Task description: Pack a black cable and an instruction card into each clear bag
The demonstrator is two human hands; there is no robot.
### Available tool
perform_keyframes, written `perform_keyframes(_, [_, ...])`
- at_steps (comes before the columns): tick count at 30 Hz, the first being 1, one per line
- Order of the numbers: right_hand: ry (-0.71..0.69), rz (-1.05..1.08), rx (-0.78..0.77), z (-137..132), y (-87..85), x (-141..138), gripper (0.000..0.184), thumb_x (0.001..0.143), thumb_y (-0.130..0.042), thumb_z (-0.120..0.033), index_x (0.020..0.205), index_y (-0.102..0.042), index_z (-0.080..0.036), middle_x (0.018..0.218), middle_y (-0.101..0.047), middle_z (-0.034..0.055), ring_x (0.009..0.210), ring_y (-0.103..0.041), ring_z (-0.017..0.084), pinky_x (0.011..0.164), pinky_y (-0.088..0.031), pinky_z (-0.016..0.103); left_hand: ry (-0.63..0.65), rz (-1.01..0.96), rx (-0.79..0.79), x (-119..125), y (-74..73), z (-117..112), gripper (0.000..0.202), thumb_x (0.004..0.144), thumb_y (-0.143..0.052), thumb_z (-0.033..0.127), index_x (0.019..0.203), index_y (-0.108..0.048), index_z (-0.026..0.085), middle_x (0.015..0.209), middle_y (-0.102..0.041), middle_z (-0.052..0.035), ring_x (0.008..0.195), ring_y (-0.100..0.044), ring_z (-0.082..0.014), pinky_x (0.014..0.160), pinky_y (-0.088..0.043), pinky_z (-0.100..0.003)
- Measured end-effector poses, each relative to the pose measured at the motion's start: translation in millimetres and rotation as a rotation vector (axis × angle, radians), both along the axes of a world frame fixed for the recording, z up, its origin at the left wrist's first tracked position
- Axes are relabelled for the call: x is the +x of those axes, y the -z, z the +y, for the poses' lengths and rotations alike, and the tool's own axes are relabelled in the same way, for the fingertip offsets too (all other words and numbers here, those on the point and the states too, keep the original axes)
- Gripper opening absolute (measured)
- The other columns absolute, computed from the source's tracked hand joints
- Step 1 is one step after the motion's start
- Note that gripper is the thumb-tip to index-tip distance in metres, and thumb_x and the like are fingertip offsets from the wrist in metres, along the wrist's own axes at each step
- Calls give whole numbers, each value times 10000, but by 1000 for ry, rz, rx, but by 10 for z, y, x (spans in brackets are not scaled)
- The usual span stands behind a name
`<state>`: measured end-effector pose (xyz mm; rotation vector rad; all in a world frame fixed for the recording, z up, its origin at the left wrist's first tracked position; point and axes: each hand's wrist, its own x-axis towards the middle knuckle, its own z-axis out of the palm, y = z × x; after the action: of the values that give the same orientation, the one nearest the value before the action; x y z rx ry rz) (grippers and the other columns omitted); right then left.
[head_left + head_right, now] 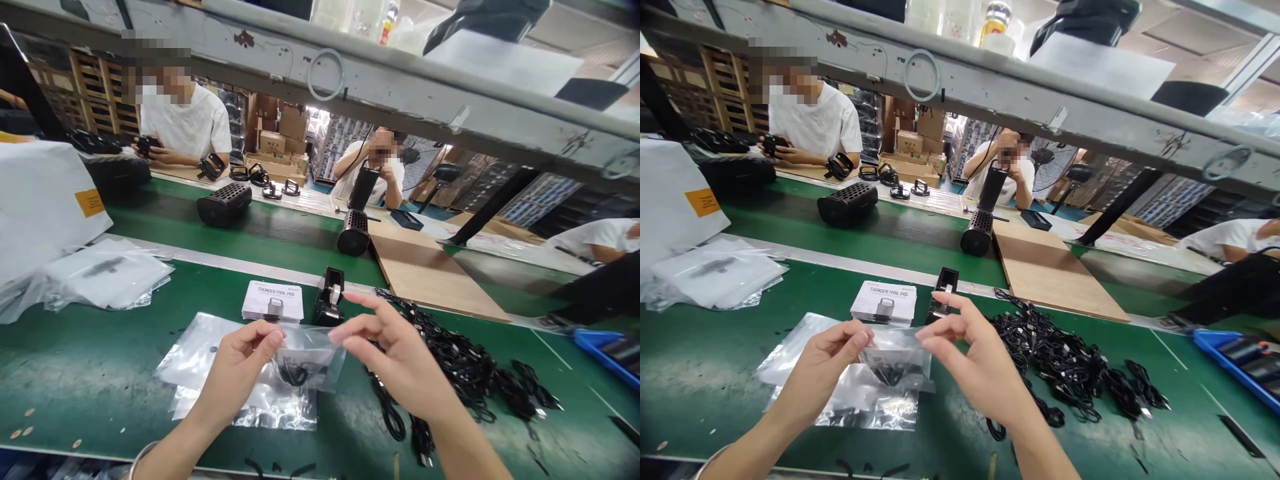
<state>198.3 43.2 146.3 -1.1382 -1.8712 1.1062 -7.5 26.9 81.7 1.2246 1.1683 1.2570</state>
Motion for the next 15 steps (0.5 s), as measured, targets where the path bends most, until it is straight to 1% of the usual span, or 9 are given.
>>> perform_keyframes(1, [14, 39, -22, 0, 85, -16, 549, 749, -631, -243, 1243, -391, -256, 959, -657, 24, 842, -587, 165, 761, -454, 300, -17, 17, 15, -4, -4, 9, 210, 805, -550, 370, 674, -608, 218, 670, -555, 45, 657, -469, -102, 606, -369, -186])
perform_keyframes(2, [23, 42, -37, 3, 166, -41, 525, 712, -666, -240, 1194, -458, -246, 965, -653, 27, 841, -581, 171, 762, -452, 304, -30, 33, 30, -12, -4, 21, 211, 803, -552, 364, 663, -609, 217, 661, -556, 45, 653, -474, -103, 603, -376, -184])
perform_keyframes(4, [60, -2, -53, 18, 298, -107, 237, 700, -672, -249, 929, -627, -205, 865, -665, 25, 789, -577, 172, 733, -448, 296, -51, 50, 43, -38, 7, 53, 168, 775, -587, 351, 677, -618, 218, 669, -571, 41, 662, -497, -109, 598, -397, -186])
perform_keyframes(5, [91, -16, -56, 29, 347, -142, 99, 730, -643, -267, 788, -652, -188, 787, -667, 21, 750, -577, 167, 712, -445, 288, -53, 49, 36, -54, 18, 72, 121, 745, -621, 340, 719, -628, 222, 692, -589, 37, 682, -518, -118, 604, -413, -191])
perform_keyframes(7, [117, 3, -62, 55, 415, -195, 200, 796, -566, -308, 674, -653, -175, 706, -664, 21, 706, -578, 157, 682, -439, 272, -32, 60, -7, -88, 45, 106, 152, 684, -680, 311, 801, -637, 224, 738, -623, 25, 719, -557, -139, 621, -443, -207])
perform_keyframes(9, [100, 50, -71, 82, 460, -211, 246, 830, -520, -340, 725, -671, -177, 727, -673, 25, 706, -584, 152, 669, -440, 259, 7, 110, -47, -116, 67, 129, 148, 681, -682, 303, 794, -646, 214, 726, -634, 17, 708, -573, -145, 630, -454, -217])
perform_keyframes(11, [119, 137, -81, 108, 502, -190, 312, 874, -438, -372, 809, -678, -183, 753, -684, 36, 708, -595, 150, 662, -447, 258, 27, 174, -59, -133, 78, 139, 118, 726, -638, 324, 730, -653, 207, 687, -628, 18, 661, -567, -132, 613, -446, -210])
perform_keyframes(13, [157, 269, -96, 129, 549, -153, 360, 900, -356, -402, 987, -637, -194, 845, -689, 58, 738, -613, 157, 658, -460, 271, 18, 202, -56, -139, 80, 143, 140, 751, -609, 343, 724, -657, 215, 685, -628, 22, 648, -562, -124, 604, -439, -201])
perform_keyframes(15, [154, 336, -114, 143, 594, -125, 353, 868, -433, -402, 1144, -543, -210, 960, -669, 73, 811, -619, 176, 678, -472, 290, 5, 206, -49, -136, 77, 150, 131, 749, -609, 343, 733, -656, 223, 701, -635, 25, 659, -564, -123, 608, -440, -196])
